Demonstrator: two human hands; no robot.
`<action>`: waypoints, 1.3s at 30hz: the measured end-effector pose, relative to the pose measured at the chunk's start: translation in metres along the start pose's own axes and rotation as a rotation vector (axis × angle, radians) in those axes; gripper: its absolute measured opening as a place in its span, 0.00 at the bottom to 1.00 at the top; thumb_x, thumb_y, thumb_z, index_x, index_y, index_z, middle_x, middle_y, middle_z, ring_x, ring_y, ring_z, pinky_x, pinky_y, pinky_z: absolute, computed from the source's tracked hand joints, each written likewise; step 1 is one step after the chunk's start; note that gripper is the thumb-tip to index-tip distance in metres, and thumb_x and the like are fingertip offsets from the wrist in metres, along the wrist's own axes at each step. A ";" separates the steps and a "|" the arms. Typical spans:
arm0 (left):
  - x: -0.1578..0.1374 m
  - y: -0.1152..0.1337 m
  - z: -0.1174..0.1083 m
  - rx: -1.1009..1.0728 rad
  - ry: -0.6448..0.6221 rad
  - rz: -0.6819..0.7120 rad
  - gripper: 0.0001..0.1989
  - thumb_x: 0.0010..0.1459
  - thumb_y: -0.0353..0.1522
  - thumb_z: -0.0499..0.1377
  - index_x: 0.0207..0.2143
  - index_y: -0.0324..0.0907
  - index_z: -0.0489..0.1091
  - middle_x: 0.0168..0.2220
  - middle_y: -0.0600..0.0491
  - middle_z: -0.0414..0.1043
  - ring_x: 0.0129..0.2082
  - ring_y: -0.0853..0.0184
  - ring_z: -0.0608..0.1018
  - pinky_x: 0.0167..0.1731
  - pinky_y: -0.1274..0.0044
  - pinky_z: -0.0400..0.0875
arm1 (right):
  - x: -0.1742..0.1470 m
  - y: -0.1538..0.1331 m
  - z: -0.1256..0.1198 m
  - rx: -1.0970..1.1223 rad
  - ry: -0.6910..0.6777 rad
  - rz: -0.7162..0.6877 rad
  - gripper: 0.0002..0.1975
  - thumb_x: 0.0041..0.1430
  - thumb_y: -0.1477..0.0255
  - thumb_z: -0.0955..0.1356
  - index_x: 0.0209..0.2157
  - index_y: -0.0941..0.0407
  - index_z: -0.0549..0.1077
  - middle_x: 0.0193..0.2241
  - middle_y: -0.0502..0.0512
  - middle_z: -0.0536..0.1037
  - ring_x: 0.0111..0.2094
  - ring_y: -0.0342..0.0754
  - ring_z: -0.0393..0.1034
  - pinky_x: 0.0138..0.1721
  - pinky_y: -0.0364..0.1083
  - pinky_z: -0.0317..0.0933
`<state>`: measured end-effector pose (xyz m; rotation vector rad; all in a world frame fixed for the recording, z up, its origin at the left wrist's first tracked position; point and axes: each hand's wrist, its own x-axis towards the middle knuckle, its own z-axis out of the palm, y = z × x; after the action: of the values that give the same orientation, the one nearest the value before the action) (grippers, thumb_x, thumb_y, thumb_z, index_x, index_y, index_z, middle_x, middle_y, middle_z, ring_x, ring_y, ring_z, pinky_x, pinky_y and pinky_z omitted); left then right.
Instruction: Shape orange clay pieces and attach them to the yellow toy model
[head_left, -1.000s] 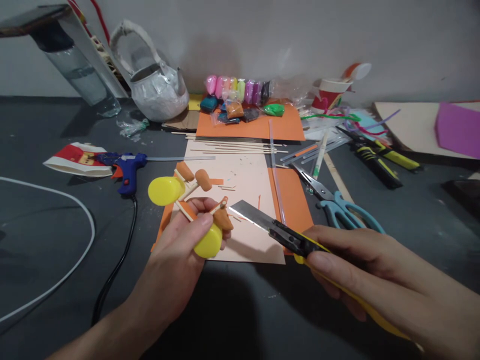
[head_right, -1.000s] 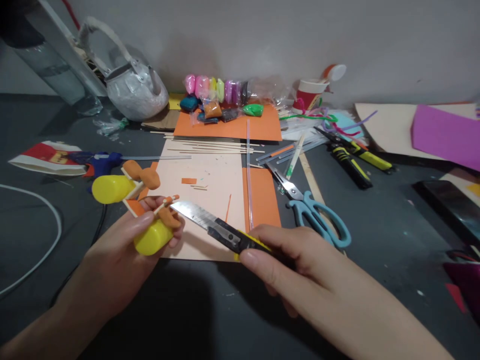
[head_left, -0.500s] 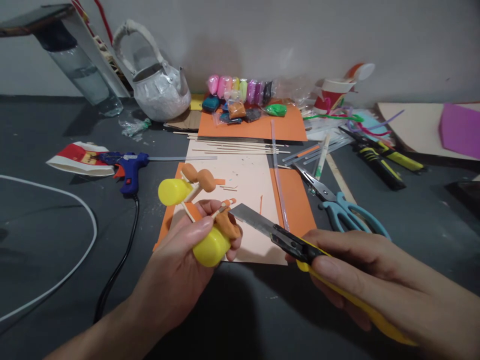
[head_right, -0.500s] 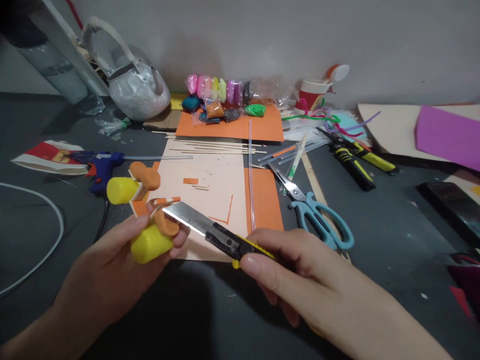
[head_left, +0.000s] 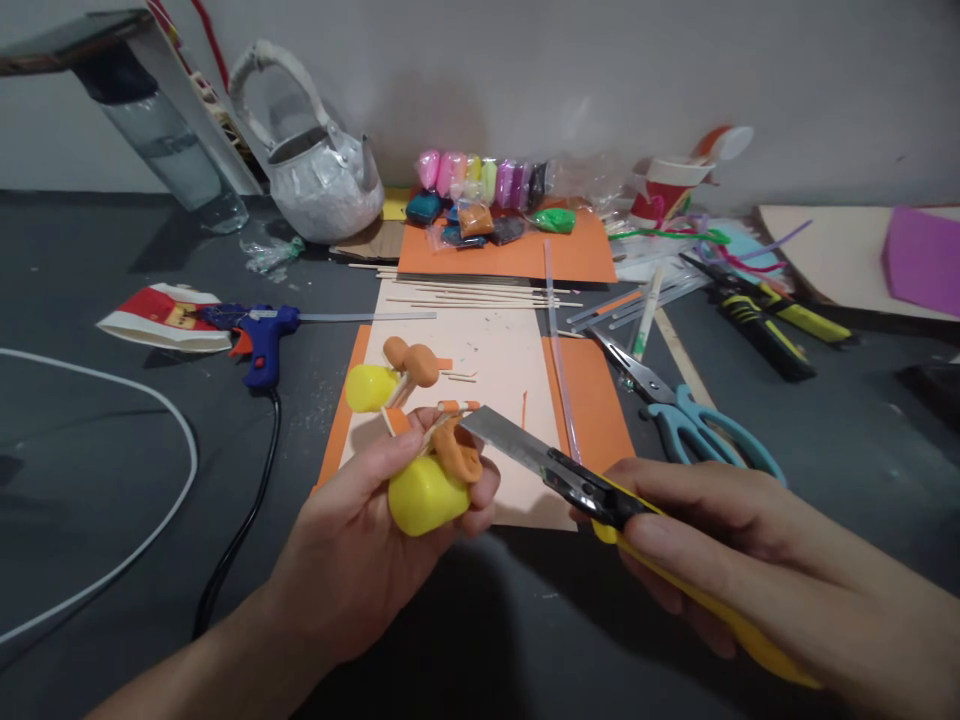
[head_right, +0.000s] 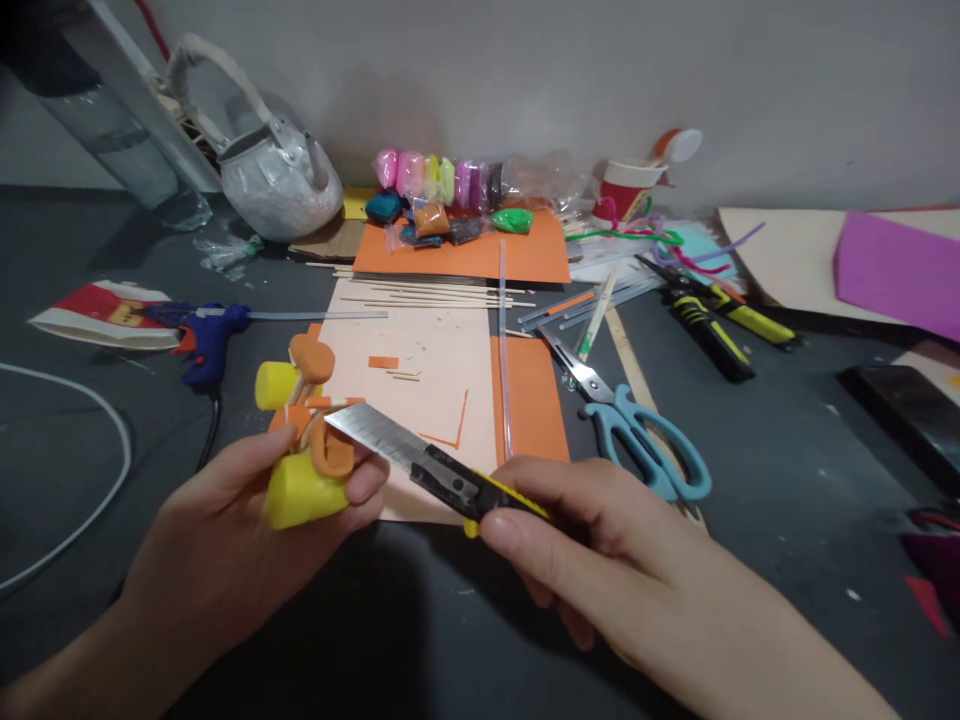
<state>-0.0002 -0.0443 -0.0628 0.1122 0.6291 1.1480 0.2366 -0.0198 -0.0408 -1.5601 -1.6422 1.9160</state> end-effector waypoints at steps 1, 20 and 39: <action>0.001 0.000 0.000 -0.009 -0.011 -0.001 0.08 0.63 0.31 0.62 0.35 0.36 0.80 0.32 0.49 0.76 0.31 0.67 0.79 0.32 0.78 0.76 | -0.001 0.002 0.000 0.004 0.008 -0.010 0.28 0.58 0.42 0.69 0.32 0.55 0.76 0.20 0.47 0.67 0.19 0.38 0.58 0.16 0.36 0.49; 0.004 -0.003 0.001 -0.173 -0.214 -0.114 0.10 0.58 0.33 0.70 0.32 0.35 0.75 0.31 0.53 0.72 0.32 0.70 0.78 0.38 0.77 0.77 | 0.007 0.013 -0.007 -0.632 0.475 -0.735 0.09 0.71 0.58 0.65 0.40 0.45 0.73 0.26 0.43 0.78 0.22 0.40 0.71 0.23 0.39 0.61; 0.006 -0.028 -0.020 0.225 -0.163 -0.592 0.17 0.57 0.42 0.63 0.27 0.35 0.74 0.23 0.51 0.70 0.24 0.66 0.76 0.30 0.74 0.75 | 0.009 -0.002 0.019 -0.225 0.233 -0.682 0.06 0.58 0.80 0.71 0.31 0.55 0.77 0.22 0.41 0.74 0.20 0.35 0.62 0.21 0.35 0.53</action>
<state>0.0143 -0.0553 -0.0927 0.1941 0.5910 0.4900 0.2175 -0.0246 -0.0469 -1.0248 -1.9846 1.1903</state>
